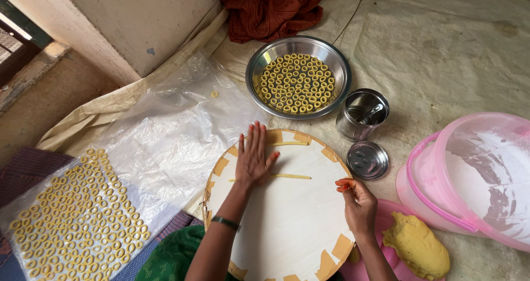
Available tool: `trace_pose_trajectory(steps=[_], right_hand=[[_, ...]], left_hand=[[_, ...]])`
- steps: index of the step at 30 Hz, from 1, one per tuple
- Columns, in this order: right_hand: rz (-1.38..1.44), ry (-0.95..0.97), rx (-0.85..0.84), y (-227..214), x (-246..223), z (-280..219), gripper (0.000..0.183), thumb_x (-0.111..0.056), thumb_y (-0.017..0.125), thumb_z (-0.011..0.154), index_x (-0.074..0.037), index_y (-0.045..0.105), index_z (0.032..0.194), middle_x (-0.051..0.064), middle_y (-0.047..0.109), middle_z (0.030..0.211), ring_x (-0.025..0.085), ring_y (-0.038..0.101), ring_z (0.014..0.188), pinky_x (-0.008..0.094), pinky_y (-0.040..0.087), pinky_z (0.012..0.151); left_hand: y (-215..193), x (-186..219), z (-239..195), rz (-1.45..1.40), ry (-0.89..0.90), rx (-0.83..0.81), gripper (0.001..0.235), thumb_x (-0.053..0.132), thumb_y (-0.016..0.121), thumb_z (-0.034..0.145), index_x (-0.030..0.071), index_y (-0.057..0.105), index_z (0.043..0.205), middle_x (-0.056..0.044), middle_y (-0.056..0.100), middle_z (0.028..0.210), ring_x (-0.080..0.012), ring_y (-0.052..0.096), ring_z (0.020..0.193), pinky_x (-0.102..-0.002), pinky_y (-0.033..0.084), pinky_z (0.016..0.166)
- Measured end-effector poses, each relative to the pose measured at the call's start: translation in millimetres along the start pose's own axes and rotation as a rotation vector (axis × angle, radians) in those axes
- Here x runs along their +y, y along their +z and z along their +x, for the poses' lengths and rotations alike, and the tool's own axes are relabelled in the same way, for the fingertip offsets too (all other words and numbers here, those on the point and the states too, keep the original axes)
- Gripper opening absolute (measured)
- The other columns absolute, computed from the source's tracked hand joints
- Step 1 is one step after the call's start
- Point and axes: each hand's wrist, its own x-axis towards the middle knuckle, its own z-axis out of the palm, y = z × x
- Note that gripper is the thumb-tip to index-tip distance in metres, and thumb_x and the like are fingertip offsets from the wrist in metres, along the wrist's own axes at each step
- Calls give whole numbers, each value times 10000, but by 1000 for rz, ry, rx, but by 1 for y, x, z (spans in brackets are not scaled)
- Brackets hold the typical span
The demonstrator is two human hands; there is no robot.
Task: The person rolls a piece of yellow dough into a thin rope on a flat board, then cuts and shapes the rope into small rings. The rings are placed on a plastic sheet and in a metal bowl.
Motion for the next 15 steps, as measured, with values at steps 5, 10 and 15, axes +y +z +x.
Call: trace_pose_trajectory(steps=[5,10,15], right_hand=[[-16,-3,11,0,-2,0,152,63,551,973,47,683,1046,102,741,1006,152,696,902,297,574,847],[6,-44,6,2,-8,-4,167,77,544,962,45,685,1047,97,741,1006,151,691,895,297,572,842],[-31,-4,4,2,-13,-6,159,65,552,970,37,690,1044,90,738,1005,150,693,898,292,569,831]], left_hand=[[-9,23,-77,101,141,-184,943,734,187,973,61,64,1622,-112,90,1698,-246,36,1562,-495,-18,1235],[-20,43,-148,235,240,67,950,759,167,991,41,71,1605,-133,99,1663,-249,37,1546,-507,-22,1232],[-9,71,-153,171,229,41,943,731,201,1006,12,80,1603,-165,78,1671,-278,22,1548,-500,-25,1219]])
